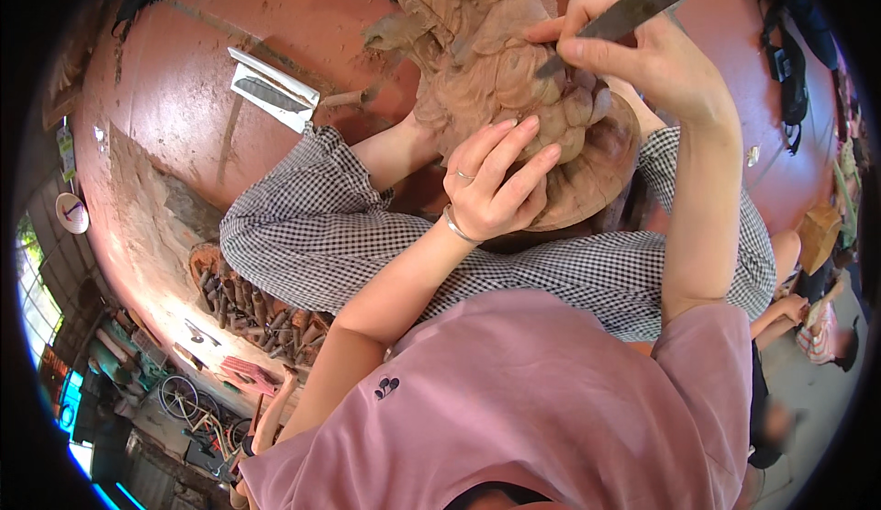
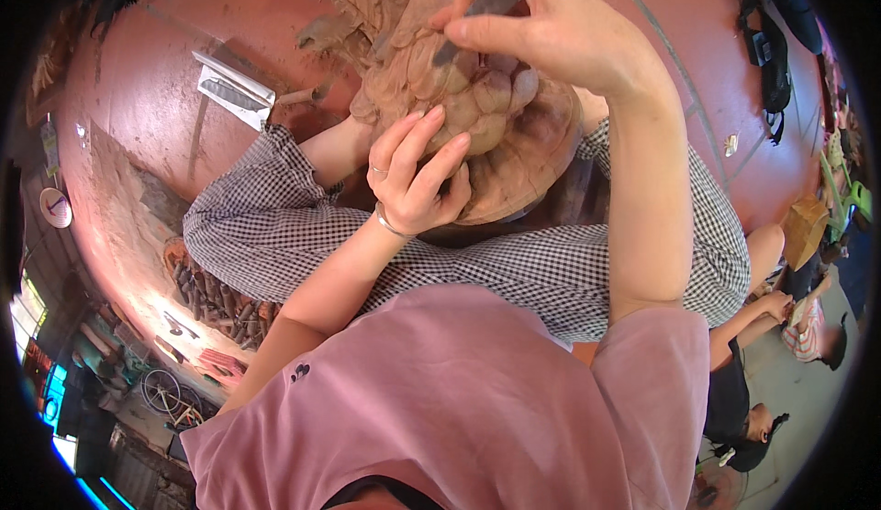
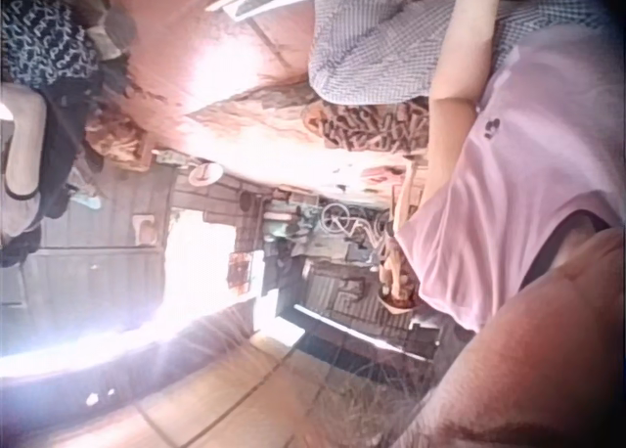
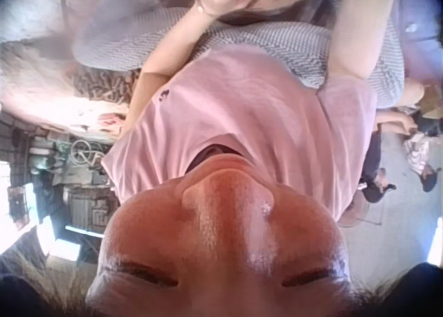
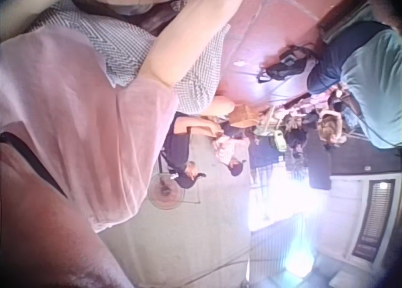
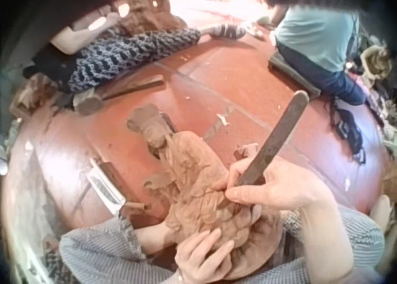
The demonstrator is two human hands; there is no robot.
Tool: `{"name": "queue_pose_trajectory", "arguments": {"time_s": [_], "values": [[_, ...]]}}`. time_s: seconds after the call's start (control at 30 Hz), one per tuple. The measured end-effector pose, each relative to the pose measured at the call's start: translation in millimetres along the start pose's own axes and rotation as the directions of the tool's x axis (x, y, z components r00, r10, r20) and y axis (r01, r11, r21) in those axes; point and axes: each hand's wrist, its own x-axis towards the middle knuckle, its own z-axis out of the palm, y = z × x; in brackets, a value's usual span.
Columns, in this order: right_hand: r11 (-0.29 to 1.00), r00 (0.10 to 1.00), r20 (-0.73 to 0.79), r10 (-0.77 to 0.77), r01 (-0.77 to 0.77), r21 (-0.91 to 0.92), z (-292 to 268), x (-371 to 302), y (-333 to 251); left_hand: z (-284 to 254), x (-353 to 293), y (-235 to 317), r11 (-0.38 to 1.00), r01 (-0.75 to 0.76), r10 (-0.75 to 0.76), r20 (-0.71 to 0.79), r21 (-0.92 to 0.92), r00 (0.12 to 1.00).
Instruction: The person is carving a wooden sculpture using a small knife. They hold the sculpture with one hand and carefully shape its surface with the other, occasionally adjusting their grip and the tool.
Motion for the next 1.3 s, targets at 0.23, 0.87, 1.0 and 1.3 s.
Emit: {"name": "queue_pose_trajectory", "arguments": {"time_s": [0.23,0.87,1.0,1.3], "values": [[0.988,0.993,-0.052,0.104,-0.097,0.117,-2.6,2.9,1.9,1.5,2.4,1.3,0.999,0.024,-0.025,-0.027,-0.039,0.999],[0.71,0.626,-0.535,-0.568,0.045,-0.702,120.5,-66.5,-7.1,-46.2,12.3,35.6,0.844,0.29,-0.312,0.026,-0.451,0.95],[0.715,0.704,-0.464,-0.538,0.09,-0.694,146.9,-84.3,6.3,-69.1,15.5,45.2,0.852,0.331,-0.292,0.157,-0.405,0.944],[0.579,0.612,-0.451,-0.65,0.014,-0.815,133.2,-63.8,9.8,-52.3,26.5,37.3,0.829,0.286,-0.28,0.086,-0.48,0.956]]}}
